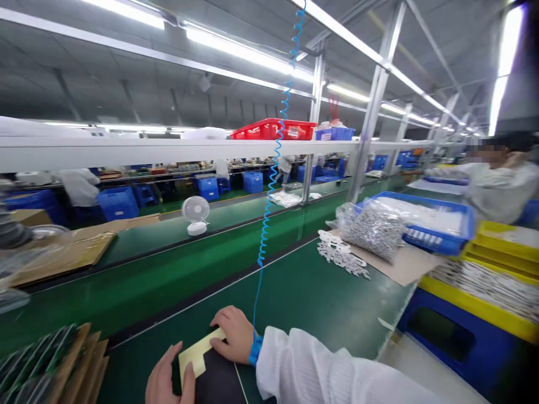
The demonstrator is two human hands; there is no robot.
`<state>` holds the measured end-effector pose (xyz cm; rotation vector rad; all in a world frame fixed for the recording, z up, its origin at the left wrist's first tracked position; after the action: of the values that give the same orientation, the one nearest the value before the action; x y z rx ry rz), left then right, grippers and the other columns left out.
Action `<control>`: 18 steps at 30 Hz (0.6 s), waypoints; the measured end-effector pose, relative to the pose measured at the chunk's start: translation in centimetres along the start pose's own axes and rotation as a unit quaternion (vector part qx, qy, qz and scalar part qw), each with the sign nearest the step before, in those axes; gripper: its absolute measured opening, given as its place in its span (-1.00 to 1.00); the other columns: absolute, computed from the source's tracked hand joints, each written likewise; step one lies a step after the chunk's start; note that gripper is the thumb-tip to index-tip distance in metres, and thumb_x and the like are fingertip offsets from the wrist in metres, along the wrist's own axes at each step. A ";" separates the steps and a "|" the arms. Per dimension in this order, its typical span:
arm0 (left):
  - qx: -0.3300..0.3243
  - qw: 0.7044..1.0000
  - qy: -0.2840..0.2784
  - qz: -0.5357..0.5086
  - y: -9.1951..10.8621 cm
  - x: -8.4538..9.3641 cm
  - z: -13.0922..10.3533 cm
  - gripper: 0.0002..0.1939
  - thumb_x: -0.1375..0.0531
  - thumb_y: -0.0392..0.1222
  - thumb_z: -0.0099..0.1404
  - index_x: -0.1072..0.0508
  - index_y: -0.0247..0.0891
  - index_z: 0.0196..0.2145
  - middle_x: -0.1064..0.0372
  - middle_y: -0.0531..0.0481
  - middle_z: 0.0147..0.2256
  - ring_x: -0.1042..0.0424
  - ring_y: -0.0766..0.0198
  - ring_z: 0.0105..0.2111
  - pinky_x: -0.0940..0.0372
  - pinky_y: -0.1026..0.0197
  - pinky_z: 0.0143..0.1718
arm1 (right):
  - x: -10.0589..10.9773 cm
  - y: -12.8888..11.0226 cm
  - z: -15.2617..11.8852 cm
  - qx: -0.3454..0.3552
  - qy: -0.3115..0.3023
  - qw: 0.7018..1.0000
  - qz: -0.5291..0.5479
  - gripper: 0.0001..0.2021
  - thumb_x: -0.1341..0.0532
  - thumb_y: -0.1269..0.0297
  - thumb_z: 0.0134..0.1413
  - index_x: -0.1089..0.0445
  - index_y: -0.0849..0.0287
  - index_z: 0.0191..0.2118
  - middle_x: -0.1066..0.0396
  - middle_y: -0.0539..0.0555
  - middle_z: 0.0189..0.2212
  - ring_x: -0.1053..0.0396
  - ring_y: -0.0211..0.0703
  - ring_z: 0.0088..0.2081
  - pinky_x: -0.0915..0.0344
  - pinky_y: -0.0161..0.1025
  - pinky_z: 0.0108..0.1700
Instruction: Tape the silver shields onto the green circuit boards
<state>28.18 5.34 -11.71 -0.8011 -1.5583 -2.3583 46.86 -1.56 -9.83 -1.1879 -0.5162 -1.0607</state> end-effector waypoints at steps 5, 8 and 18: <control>-0.101 0.985 0.141 -0.009 5.4 2.6 -3.6 -0.62 -0.08 -0.04 0.32 -0.55 -0.30 -0.09 -0.55 -0.37 -0.07 -0.53 -0.21 -0.01 -0.42 -0.35 0.03 | 0.6 -0.4 -0.9 0.030 0.000 0.998 0.047 -0.71 -0.24 0.25 0.12 -0.46 0.19 -0.04 -0.50 0.24 -0.02 -0.39 0.16 0.10 -0.30 0.10 0.19; -0.095 0.983 0.152 0.030 7.2 3.4 -6.4 -0.70 -0.09 -0.14 0.34 -0.57 -0.23 -0.11 -0.58 -0.25 -0.10 -0.55 -0.04 -0.02 -0.47 -0.16 0.05 | 0.6 0.3 -0.6 0.041 -0.002 0.994 0.097 -0.70 -0.13 0.19 0.19 -0.46 0.20 -0.06 -0.49 0.32 -0.01 -0.38 0.23 0.11 -0.27 0.22 0.21; -0.002 0.980 -0.127 -0.156 9.4 -1.7 -9.8 -0.88 -0.29 -0.15 0.30 -0.58 -0.15 -0.20 -0.56 -0.16 -0.19 -0.54 0.01 -0.12 -0.43 -0.03 0.02 | 0.5 -2.0 -2.7 0.048 -0.025 0.979 0.197 -0.70 -0.14 0.00 0.29 -0.51 -0.03 -0.03 -0.52 0.22 0.02 -0.50 0.16 0.07 -0.47 0.11 0.13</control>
<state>30.65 -7.68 -8.16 -0.9509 -1.9057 -2.5560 44.81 -4.25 -9.35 -1.1736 -0.3463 -0.6600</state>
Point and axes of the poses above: each hand's wrist, its own z-axis towards the middle knuckle, its own x-axis out of the back of the hand, y = z × x, the point moved 7 cm from there along z, towards the middle knuckle
